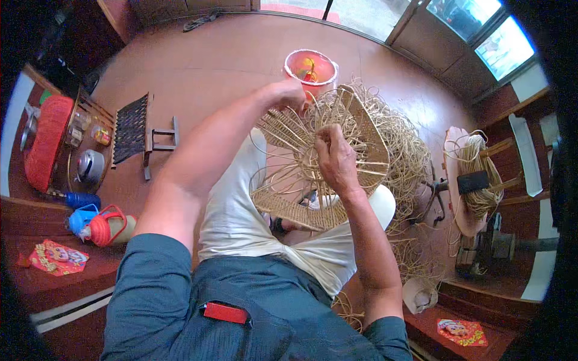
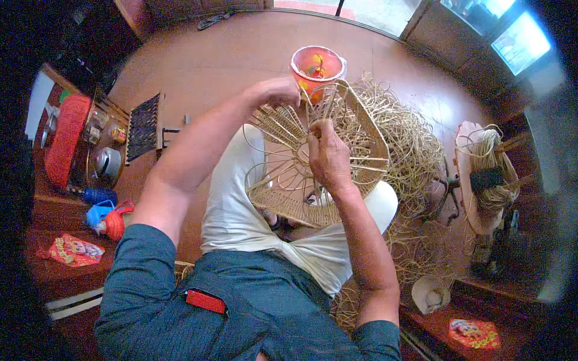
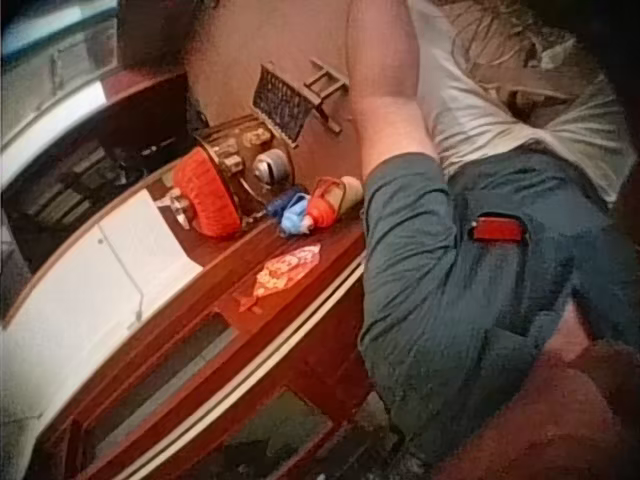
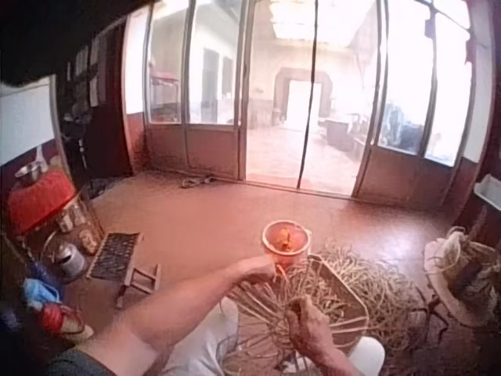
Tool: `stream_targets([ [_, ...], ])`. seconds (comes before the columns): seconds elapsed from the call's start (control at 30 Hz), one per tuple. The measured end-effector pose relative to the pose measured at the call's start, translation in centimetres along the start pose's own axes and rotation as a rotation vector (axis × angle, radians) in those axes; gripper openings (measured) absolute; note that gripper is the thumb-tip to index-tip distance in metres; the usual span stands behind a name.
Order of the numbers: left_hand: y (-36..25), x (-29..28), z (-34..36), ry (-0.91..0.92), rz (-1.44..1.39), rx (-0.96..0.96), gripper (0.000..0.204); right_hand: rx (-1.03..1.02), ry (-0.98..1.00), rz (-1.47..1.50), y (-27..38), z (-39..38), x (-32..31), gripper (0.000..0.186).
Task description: Weaving a natural fiber basket from long strips of material.
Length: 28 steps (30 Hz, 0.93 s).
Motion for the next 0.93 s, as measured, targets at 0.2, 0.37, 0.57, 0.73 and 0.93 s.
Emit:
stream_targets([
  [0.2, -14.4, -3.4, -10.8, -0.393, -1.302, 0.111, 0.026, 0.073, -0.069, -0.045, -3.9, -0.8, -1.4, 0.018],
  [0.37, -16.2, 6.4, -19.9, -0.291, -1.420, 0.004, 0.021, 0.072, -0.045, 0.017, -3.3, -0.3, -0.4, 0.020],
  [0.57, -9.9, 9.6, -22.4, -0.431, -1.705, -0.040, 0.022, 0.035, 0.004, 0.106, -2.8, -0.6, -1.3, 0.014],
  [0.73, -10.3, 9.3, -23.8, -0.409, -1.833, -0.042, 0.023, -0.062, 0.039, 0.157, -3.1, -0.3, -1.8, 0.030],
  [0.93, -11.6, 11.6, -25.1, -0.301, -1.820, -0.062, 0.025, 0.008, 0.115, 0.170, -2.4, -0.4, -1.7, 0.037],
])
Point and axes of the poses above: each hand's wrist, its own z-axis towards the middle knuckle, its own x-axis out of the palm, y = z × x, the point moved 7 cm from there along z, towards the middle knuckle, and after that the axes turned 5 degrees about -z, right-handed, at the moved point
